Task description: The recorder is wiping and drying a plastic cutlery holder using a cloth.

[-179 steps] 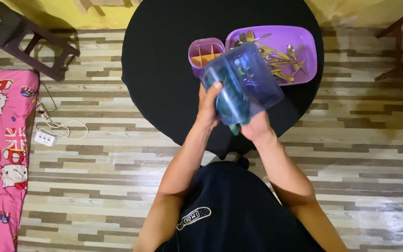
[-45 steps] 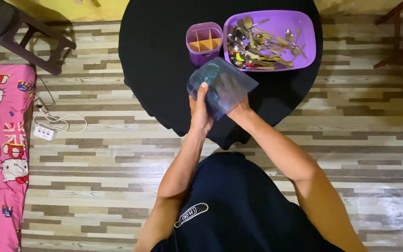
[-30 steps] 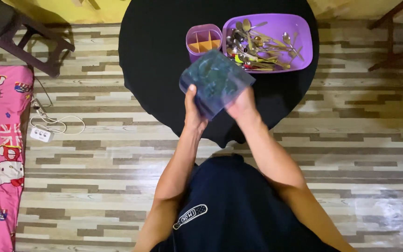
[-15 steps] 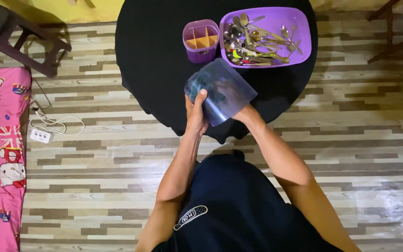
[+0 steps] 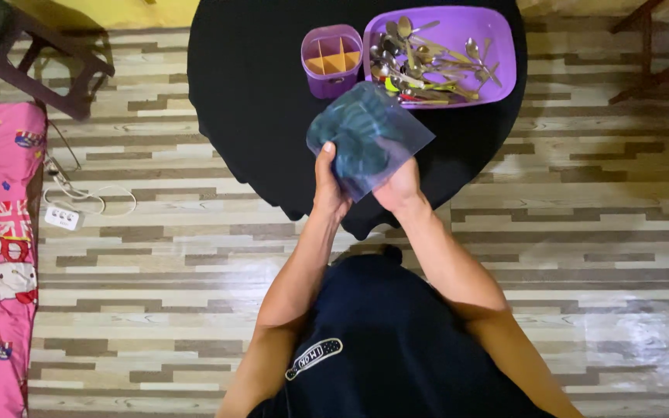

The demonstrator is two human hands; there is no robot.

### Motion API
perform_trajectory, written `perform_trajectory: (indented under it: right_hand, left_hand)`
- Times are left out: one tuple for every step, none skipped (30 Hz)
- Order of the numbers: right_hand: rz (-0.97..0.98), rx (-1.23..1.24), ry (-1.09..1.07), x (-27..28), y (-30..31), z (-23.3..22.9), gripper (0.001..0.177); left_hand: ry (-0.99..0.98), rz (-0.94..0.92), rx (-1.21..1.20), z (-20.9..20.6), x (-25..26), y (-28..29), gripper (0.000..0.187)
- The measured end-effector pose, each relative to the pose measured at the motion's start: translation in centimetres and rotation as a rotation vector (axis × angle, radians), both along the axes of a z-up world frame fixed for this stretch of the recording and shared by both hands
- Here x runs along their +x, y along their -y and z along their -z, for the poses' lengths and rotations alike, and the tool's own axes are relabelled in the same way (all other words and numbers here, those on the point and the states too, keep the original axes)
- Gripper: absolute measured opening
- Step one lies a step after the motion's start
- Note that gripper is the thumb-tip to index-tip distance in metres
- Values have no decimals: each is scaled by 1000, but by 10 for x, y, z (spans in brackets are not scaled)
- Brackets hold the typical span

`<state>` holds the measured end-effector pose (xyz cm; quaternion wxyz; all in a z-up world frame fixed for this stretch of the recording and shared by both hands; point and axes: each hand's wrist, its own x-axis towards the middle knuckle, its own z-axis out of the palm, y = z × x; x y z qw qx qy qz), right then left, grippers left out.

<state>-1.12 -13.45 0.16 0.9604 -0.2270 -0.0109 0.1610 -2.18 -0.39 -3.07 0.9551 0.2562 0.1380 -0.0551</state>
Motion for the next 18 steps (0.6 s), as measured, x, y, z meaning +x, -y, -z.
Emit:
perform_trajectory:
  right_hand:
    - [-3, -1, -8, -6, 0, 2, 35]
    - [-51, 55, -22, -10, 0, 3, 37]
    - [-99, 112, -36, -15, 0, 4, 39]
    - [-101, 113, -40, -20, 3, 10, 39]
    - [-116, 31, -68, -25, 7, 14, 40]
    - [-132, -52, -84, -25, 11, 16, 41]
    - [-134, -52, -77, -26, 12, 15, 41]
    - [-94, -142, 55, -26, 15, 15, 41]
    - [-53, -232, 186, -27, 18, 15, 41]
    - [-52, -232, 188, -20, 17, -5, 41]
    - [-39, -68, 27, -14, 15, -24, 40]
    - [-27, 95, -150, -17, 13, -39, 41]
    - [-29, 94, -164, -20, 16, -42, 41]
    - [-34, 161, -52, -10, 19, -49, 40]
    - [-39, 228, 59, -1, 21, -57, 39]
    - [-43, 227, 65, -12, 17, -58, 39]
    - [-6, 263, -7, -22, 12, -59, 43]
    - [29, 300, -83, -34, 7, -59, 47]
  left_hand:
    - [-8, -3, -1, 1, -2, -1, 67]
    - [40, 1, 14, 2, -2, -1, 67]
    - [87, 5, 30, 3, -2, -2, 67]
    - [83, 2, 31, 3, -4, -4, 67]
    - [87, -9, 46, 2, -6, -6, 66]
    - [102, -20, 62, -1, -2, -9, 66]
    - [110, -23, 64, -11, -1, -11, 66]
    - [111, -32, 48, -19, 0, -12, 65]
    - [112, -42, 32, -28, 1, -13, 65]
    - [114, -42, 33, -29, 6, -10, 65]
    - [171, -72, 91, -30, 10, -8, 66]
    - [211, -103, 148, -26, 4, -7, 67]
    - [198, -104, 149, -19, -6, -3, 67]
    - [205, -92, 134, -15, -3, 0, 69]
    - [212, -80, 119, -12, 1, 4, 70]
    - [219, -84, 119, -15, 1, 4, 70]
    - [178, -59, 49, -18, 1, 3, 72]
    - [136, -36, -19, -19, 0, 2, 73]
